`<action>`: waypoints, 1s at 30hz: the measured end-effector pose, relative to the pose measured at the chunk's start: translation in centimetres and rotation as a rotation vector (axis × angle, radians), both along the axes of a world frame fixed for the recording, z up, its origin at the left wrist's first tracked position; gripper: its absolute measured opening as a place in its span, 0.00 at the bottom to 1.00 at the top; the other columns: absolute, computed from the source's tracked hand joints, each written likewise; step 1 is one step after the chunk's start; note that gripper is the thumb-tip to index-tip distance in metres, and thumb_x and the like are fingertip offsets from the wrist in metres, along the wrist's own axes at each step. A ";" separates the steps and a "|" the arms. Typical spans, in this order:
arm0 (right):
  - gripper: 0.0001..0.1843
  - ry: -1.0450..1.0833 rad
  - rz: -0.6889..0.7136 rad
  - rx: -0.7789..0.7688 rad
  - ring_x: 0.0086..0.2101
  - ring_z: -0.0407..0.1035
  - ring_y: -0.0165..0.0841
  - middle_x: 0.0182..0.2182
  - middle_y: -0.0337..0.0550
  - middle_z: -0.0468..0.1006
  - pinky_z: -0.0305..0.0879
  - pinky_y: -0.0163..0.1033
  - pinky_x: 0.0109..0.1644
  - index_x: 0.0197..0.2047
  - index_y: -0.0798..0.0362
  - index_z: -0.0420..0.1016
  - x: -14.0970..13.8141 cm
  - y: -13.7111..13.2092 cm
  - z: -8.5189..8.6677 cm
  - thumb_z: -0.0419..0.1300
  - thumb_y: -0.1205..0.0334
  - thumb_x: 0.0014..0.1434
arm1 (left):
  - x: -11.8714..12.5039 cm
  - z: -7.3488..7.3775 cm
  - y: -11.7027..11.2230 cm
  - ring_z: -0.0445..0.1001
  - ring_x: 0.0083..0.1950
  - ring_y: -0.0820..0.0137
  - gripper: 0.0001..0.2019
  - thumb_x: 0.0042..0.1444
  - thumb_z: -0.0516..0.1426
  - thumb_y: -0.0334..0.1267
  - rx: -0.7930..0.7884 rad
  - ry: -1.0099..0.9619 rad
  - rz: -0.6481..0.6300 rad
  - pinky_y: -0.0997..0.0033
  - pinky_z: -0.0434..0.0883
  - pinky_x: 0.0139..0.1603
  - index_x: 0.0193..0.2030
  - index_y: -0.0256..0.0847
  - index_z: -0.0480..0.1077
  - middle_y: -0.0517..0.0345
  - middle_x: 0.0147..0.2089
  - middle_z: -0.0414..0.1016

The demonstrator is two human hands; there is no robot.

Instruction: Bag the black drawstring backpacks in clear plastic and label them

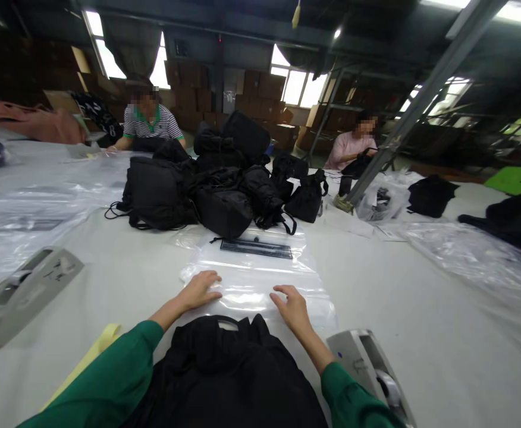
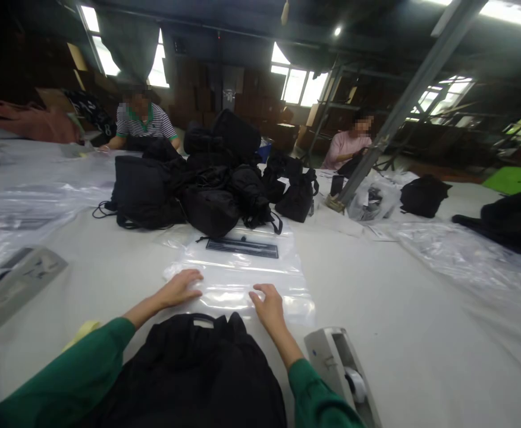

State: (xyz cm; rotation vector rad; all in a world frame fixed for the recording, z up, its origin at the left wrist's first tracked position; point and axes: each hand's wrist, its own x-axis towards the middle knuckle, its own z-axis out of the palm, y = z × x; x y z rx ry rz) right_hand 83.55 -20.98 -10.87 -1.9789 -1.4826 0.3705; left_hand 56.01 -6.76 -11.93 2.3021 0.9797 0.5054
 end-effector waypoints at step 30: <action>0.13 -0.253 0.457 -0.093 0.33 0.71 0.32 0.30 0.41 0.75 0.64 0.35 0.39 0.31 0.54 0.75 -2.0 5.8 -2.6 0.54 0.65 0.67 | 1.8 0.1 1.6 0.71 0.44 0.57 0.16 0.48 0.64 0.45 -0.102 0.189 -0.200 0.64 0.64 0.43 0.42 0.42 0.73 0.51 0.42 0.73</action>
